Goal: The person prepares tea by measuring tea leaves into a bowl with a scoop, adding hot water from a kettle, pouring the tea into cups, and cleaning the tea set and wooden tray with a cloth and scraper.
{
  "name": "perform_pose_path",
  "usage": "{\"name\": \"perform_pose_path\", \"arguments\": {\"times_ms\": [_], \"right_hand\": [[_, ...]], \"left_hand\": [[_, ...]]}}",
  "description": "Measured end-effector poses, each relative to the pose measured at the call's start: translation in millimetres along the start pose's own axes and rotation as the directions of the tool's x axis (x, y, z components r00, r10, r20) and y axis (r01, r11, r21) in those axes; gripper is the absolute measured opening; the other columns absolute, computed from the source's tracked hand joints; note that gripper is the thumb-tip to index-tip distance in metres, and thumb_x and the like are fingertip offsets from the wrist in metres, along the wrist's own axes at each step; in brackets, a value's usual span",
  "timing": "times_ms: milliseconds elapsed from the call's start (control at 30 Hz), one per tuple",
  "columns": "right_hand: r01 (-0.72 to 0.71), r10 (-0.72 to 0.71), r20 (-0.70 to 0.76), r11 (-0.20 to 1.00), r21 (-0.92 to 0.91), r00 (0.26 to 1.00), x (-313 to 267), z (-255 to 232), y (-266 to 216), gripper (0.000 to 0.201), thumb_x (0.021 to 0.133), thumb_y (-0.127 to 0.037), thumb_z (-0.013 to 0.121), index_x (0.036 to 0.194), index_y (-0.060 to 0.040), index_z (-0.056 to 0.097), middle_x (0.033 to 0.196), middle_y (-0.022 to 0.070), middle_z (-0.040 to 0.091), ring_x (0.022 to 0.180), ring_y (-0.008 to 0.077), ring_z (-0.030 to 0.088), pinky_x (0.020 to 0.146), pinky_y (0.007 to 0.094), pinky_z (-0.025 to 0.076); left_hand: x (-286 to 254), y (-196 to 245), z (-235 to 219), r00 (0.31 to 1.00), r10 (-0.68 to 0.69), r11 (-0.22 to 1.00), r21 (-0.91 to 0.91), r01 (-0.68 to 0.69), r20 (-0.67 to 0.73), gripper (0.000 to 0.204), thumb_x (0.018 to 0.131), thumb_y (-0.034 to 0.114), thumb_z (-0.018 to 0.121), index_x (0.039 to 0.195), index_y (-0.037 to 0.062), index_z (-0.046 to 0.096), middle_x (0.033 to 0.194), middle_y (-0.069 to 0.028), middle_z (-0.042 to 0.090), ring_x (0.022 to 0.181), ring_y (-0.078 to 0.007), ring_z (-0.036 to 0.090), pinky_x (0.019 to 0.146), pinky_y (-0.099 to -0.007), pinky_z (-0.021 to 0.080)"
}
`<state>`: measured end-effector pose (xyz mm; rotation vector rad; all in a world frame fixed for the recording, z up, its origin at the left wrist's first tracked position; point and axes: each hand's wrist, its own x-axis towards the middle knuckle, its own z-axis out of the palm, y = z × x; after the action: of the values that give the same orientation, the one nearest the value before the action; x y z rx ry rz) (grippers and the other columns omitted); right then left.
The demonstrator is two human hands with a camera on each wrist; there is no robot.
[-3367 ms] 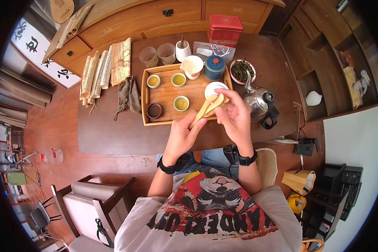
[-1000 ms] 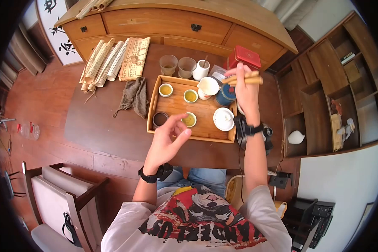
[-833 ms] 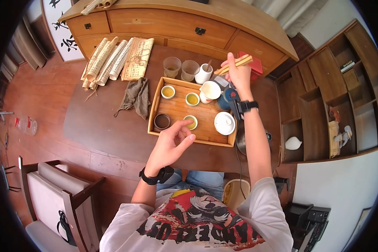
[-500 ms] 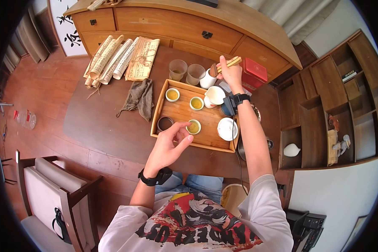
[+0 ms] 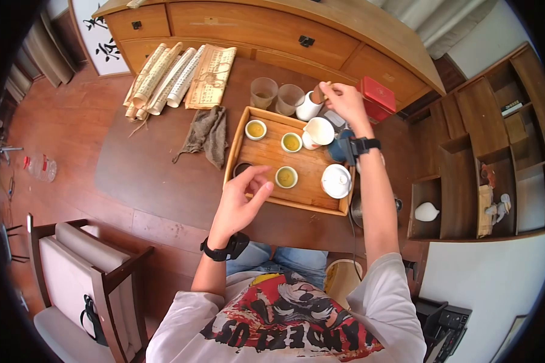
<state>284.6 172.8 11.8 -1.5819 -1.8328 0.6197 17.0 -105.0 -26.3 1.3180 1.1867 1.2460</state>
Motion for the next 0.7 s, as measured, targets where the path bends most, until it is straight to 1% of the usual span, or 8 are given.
{"name": "perform_pose_path", "arguments": {"times_ms": [100, 167, 233, 367, 400, 533, 600, 700], "right_hand": [[0.152, -0.169, -0.15, 0.981, -0.12, 0.974, -24.7, -14.2, -16.5, 0.042, 0.103, -0.04, 0.078, 0.11, 0.001, 0.083, 0.095, 0.0183, 0.084, 0.091, 0.0274, 0.083, 0.08, 0.037, 0.064], [0.224, -0.245, -0.281, 0.969, -0.105, 0.928, -48.1, -22.5, -25.0, 0.029, 0.104, -0.029, 0.077, 0.111, -0.0023, 0.084, 0.085, 0.0138, 0.081, 0.077, 0.0229, 0.08, 0.074, 0.0356, 0.062], [0.107, -0.118, -0.252, 0.993, -0.059, 0.96, -86.7, -35.8, -61.3, 0.025, 0.104, -0.025, 0.077, 0.102, -0.0013, 0.084, 0.075, 0.0118, 0.077, 0.067, 0.0207, 0.076, 0.068, 0.0337, 0.059], [0.149, -0.134, -0.119, 0.981, 0.123, 0.984, -157.8, -22.1, -71.3, 0.02, 0.101, -0.019, 0.08, 0.094, -0.0012, 0.082, 0.068, 0.0103, 0.071, 0.059, 0.0114, 0.065, 0.059, 0.0309, 0.051], [0.149, -0.138, -0.076, 0.976, 0.161, 0.988, -175.3, -12.8, -68.7, 0.018, 0.101, -0.015, 0.08, 0.092, 0.0013, 0.082, 0.067, 0.0007, 0.069, 0.062, 0.0042, 0.059, 0.058, 0.0259, 0.046], [0.031, -0.043, 0.052, 0.975, 0.219, 0.998, -234.0, 10.2, -63.8, 0.034, 0.103, -0.022, 0.083, 0.082, 0.0022, 0.073, 0.058, -0.0003, 0.058, 0.055, 0.0042, 0.049, 0.052, 0.0278, 0.039], [0.018, -0.029, 0.047, 0.975, 0.221, 0.998, -251.4, 18.7, -50.7, 0.037, 0.103, -0.023, 0.082, 0.079, 0.0022, 0.07, 0.057, -0.0005, 0.056, 0.054, 0.0042, 0.048, 0.051, 0.0282, 0.038], [-0.015, 0.002, 0.063, 0.979, 0.204, 0.998, -270.5, 20.3, -39.9, 0.037, 0.104, -0.02, 0.081, 0.078, 0.0017, 0.067, 0.058, -0.0001, 0.055, 0.055, 0.0041, 0.047, 0.052, 0.0277, 0.038]], "left_hand": [[1.9, -1.7, -10.7, 0.986, -0.056, 0.998, -0.02, 0.054, -0.158, 0.024, 0.11, 0.015, 0.071, 0.124, -0.004, 0.077, 0.091, -0.0044, 0.073, 0.081, -0.0104, 0.065, 0.077, -0.0286, 0.056], [1.2, -5.9, -20.2, 0.982, -0.063, 0.998, -0.029, 0.059, -0.18, 0.023, 0.112, 0.016, 0.068, 0.117, -0.004, 0.079, 0.09, -0.0042, 0.073, 0.08, -0.0103, 0.064, 0.076, -0.0285, 0.055], [2.3, -10.5, -21.5, 0.981, -0.067, 0.997, -0.045, 0.06, -0.182, 0.026, 0.113, 0.017, 0.066, 0.11, -0.004, 0.08, 0.088, -0.0041, 0.073, 0.08, -0.0102, 0.064, 0.074, -0.0284, 0.054], [-4.7, -9.2, -4.9, 0.992, -0.054, 0.998, -0.017, 0.053, -0.112, 0.032, 0.114, 0.019, 0.065, 0.097, -0.0046, 0.079, 0.082, -0.005, 0.071, 0.078, -0.01, 0.063, 0.071, -0.0287, 0.051], [-6.4, -7.3, 0.7, 0.996, -0.054, 0.999, -0.009, 0.054, -0.074, 0.033, 0.114, 0.018, 0.065, 0.095, -0.0046, 0.079, 0.08, -0.0053, 0.07, 0.078, -0.0101, 0.063, 0.071, -0.0287, 0.051], [-4.2, 2.0, 15.8, 0.997, -0.055, 0.997, 0.062, 0.052, 0.057, 0.016, 0.108, 0.011, 0.073, 0.104, -0.003, 0.08, 0.086, -0.0061, 0.07, 0.079, -0.0122, 0.066, 0.076, -0.0287, 0.055], [7.6, 8.4, 19.9, 0.998, 0.051, 0.992, 0.112, -0.054, 0.037, 0.014, 0.103, 0.01, 0.078, 0.109, -0.0022, 0.08, 0.09, -0.0069, 0.071, 0.081, -0.0118, 0.066, 0.077, -0.0294, 0.056], [55.0, 7.6, 5.7, 0.98, 0.2, 0.94, 0.284, -0.188, -0.013, 0.036, 0.093, 0.013, 0.086, 0.125, -0.0008, 0.076, 0.103, -0.0149, 0.074, 0.089, -0.0258, 0.072, 0.083, -0.0411, 0.06]]}}
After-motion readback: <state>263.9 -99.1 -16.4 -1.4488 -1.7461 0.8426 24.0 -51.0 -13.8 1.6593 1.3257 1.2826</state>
